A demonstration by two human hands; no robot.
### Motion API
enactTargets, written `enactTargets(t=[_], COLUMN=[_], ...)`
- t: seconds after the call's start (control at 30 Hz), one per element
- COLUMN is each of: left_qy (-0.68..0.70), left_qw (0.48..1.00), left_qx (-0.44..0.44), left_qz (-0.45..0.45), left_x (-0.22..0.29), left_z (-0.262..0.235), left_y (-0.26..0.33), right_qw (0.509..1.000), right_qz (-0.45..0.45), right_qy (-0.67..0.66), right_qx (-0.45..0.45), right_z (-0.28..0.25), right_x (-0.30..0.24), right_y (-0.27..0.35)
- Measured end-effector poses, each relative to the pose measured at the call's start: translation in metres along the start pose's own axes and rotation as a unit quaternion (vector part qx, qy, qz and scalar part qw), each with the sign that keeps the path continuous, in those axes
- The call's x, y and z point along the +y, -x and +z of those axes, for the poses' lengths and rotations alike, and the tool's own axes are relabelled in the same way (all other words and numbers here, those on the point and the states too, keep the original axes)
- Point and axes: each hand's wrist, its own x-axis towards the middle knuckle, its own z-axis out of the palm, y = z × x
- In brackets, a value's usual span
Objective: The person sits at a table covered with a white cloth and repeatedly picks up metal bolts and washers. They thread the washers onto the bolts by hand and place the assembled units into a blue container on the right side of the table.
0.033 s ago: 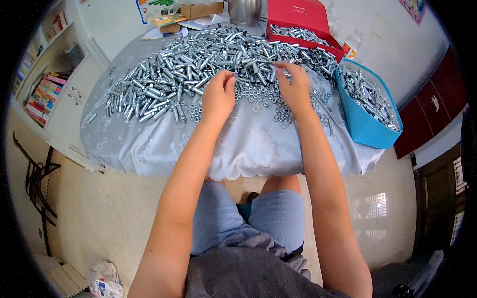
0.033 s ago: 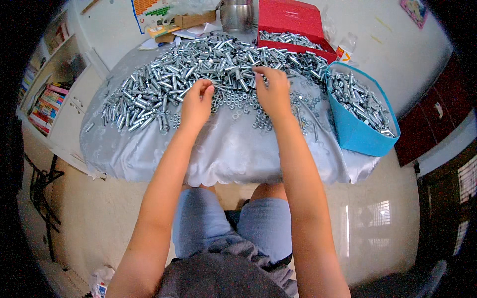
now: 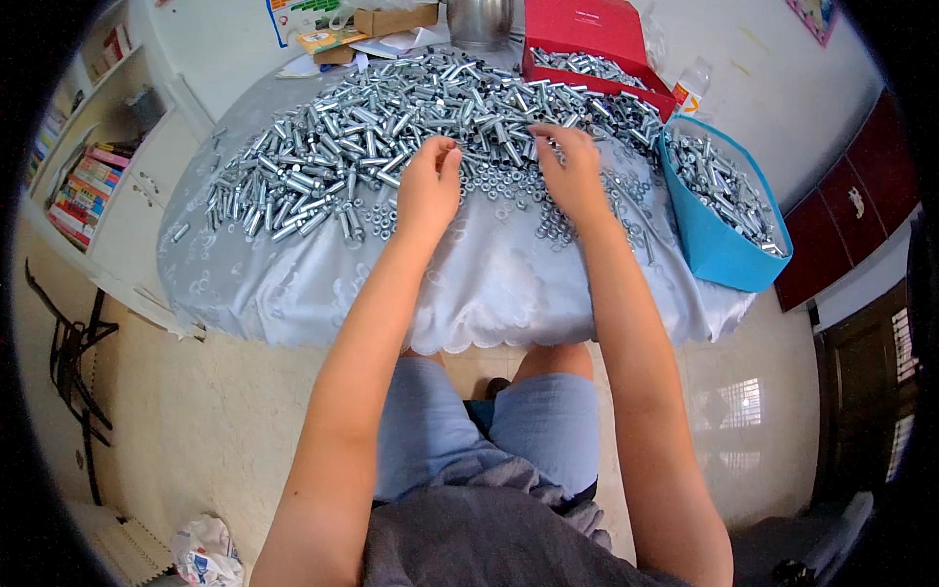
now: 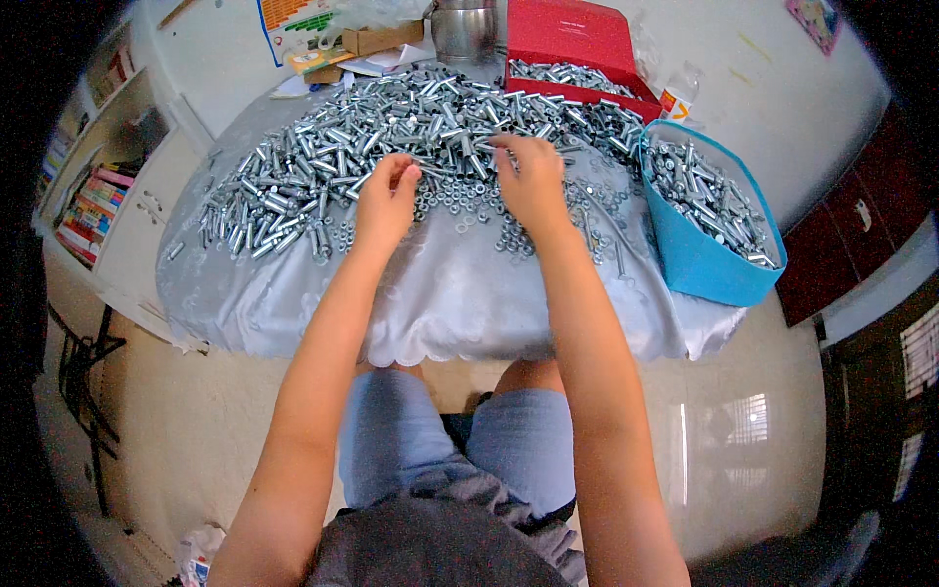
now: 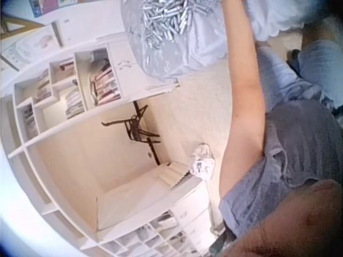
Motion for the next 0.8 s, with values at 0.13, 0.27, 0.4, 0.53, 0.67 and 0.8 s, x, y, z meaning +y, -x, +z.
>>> enactTargets(t=[0.13, 0.27, 0.4, 0.53, 0.67, 0.8], left_qy=[0.092, 0.177, 0.273, 0.275, 0.287, 0.311], left_qw=[0.994, 0.977, 0.928, 0.918, 0.91, 0.897], left_qx=[-0.017, -0.04, -0.094, -0.143, -0.183, -0.211], left_qz=[-0.052, -0.112, -0.237, -0.247, -0.239, -0.235], left_x=[-0.002, 0.001, 0.017, 0.026, 0.026, 0.02], left_z=[0.004, 0.001, -0.009, -0.009, -0.009, -0.006], left_y=[-0.003, -0.005, -0.005, -0.002, -0.002, -0.003], right_qw=[0.986, 0.976, 0.987, 0.949, 0.847, 0.811], right_qz=[-0.032, -0.025, 0.023, 0.169, 0.302, 0.303], right_qy=[0.09, 0.121, 0.028, -0.244, -0.427, -0.48], right_qx=[-0.137, -0.179, -0.16, -0.102, -0.098, -0.142], right_z=[0.008, 0.013, 0.005, 0.002, -0.003, -0.009], right_x=[0.004, 0.001, -0.001, -0.008, -0.019, -0.023], right_y=[0.016, 0.019, 0.008, 0.003, -0.002, -0.003])
